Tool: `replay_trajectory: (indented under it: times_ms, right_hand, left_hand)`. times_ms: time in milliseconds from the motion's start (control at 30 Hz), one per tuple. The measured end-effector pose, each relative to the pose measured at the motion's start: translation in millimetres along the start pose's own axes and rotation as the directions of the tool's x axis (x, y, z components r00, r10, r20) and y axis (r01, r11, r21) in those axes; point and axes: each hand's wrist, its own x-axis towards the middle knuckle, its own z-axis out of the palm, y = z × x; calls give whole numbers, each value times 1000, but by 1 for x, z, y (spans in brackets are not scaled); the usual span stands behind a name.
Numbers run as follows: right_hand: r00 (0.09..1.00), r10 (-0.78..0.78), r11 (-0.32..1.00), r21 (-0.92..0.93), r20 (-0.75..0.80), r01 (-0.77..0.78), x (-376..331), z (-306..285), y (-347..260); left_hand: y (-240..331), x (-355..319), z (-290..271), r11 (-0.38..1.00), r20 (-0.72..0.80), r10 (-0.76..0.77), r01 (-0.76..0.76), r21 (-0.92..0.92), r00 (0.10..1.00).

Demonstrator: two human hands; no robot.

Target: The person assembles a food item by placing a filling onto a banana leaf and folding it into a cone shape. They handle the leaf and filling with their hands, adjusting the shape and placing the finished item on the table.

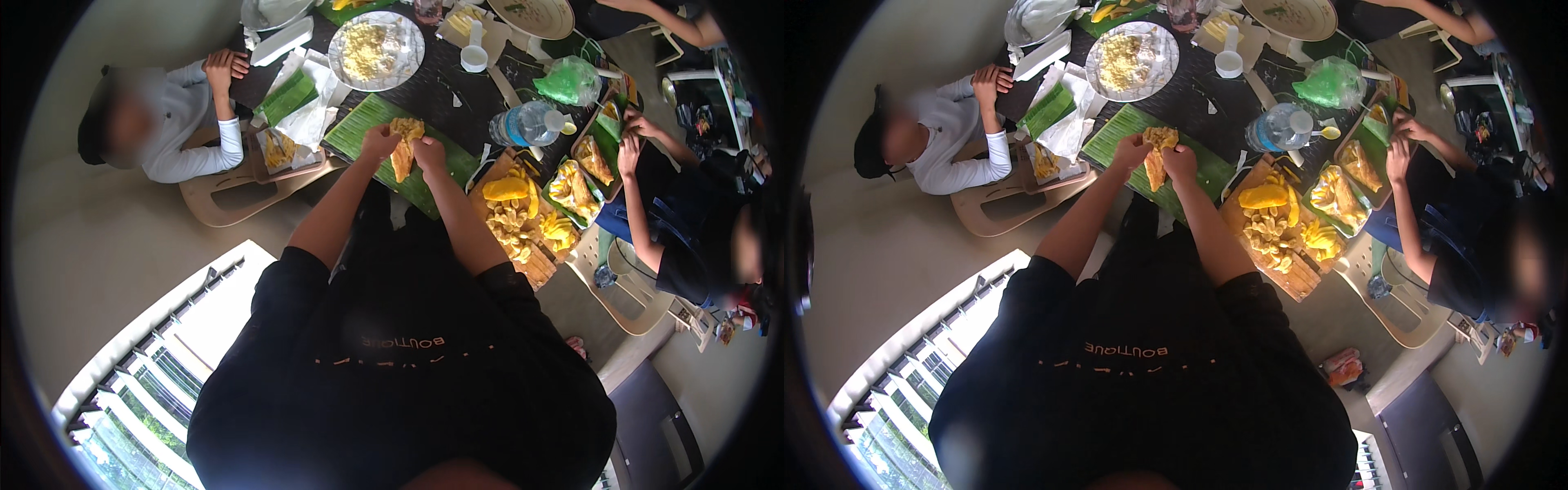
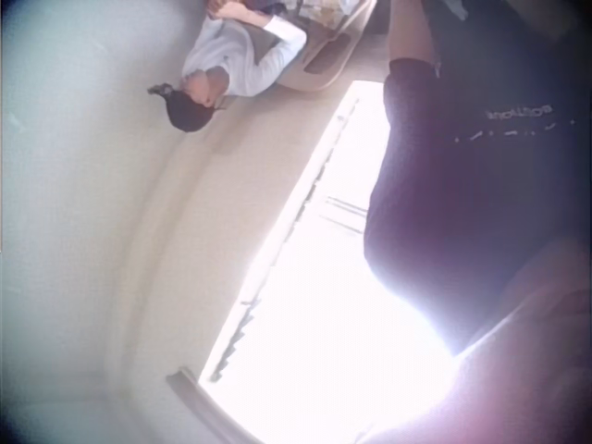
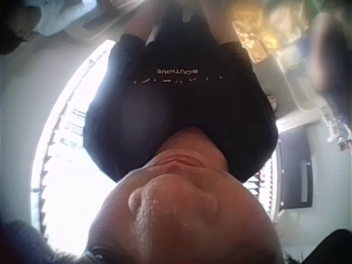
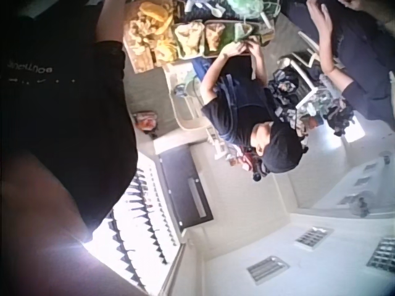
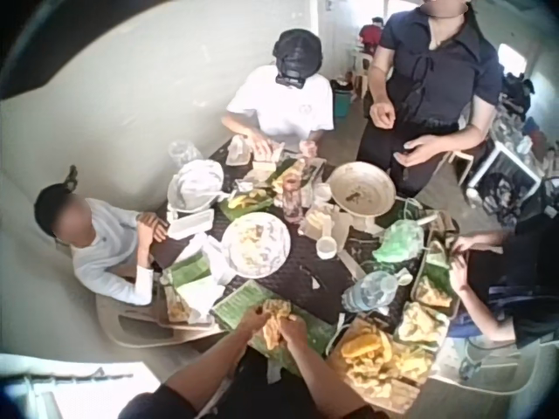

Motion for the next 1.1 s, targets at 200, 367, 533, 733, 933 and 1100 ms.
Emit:
replay_trajectory:
  times_ms: [200,367,533,733,933,1100]
  right_hand:
    - [999,41,987,153,26,-44,4,2,5]
    - [998,25,968,248,66,-41,-3,-4,3]
    - [986,36,927,362,161,-93,-28,-16,-22]
    - [971,-37,948,317,237,-42,-20,-14,-8]
    - [972,-66,919,393,224,-28,-44,-21,-21]
    - [978,-112,899,438,178,23,-59,-26,-11]
  left_hand:
    - [15,-5,-2,996,83,-28,35,-79,996]
    - [4,3,-5,964,225,-86,138,-228,971]
    - [33,-18,-14,927,345,-142,247,-283,928]
    - [38,-16,-20,923,406,-143,270,-275,903]
    - [53,-29,-25,933,446,-103,242,-265,889]
    - [64,-42,-30,968,519,-64,179,-174,852]
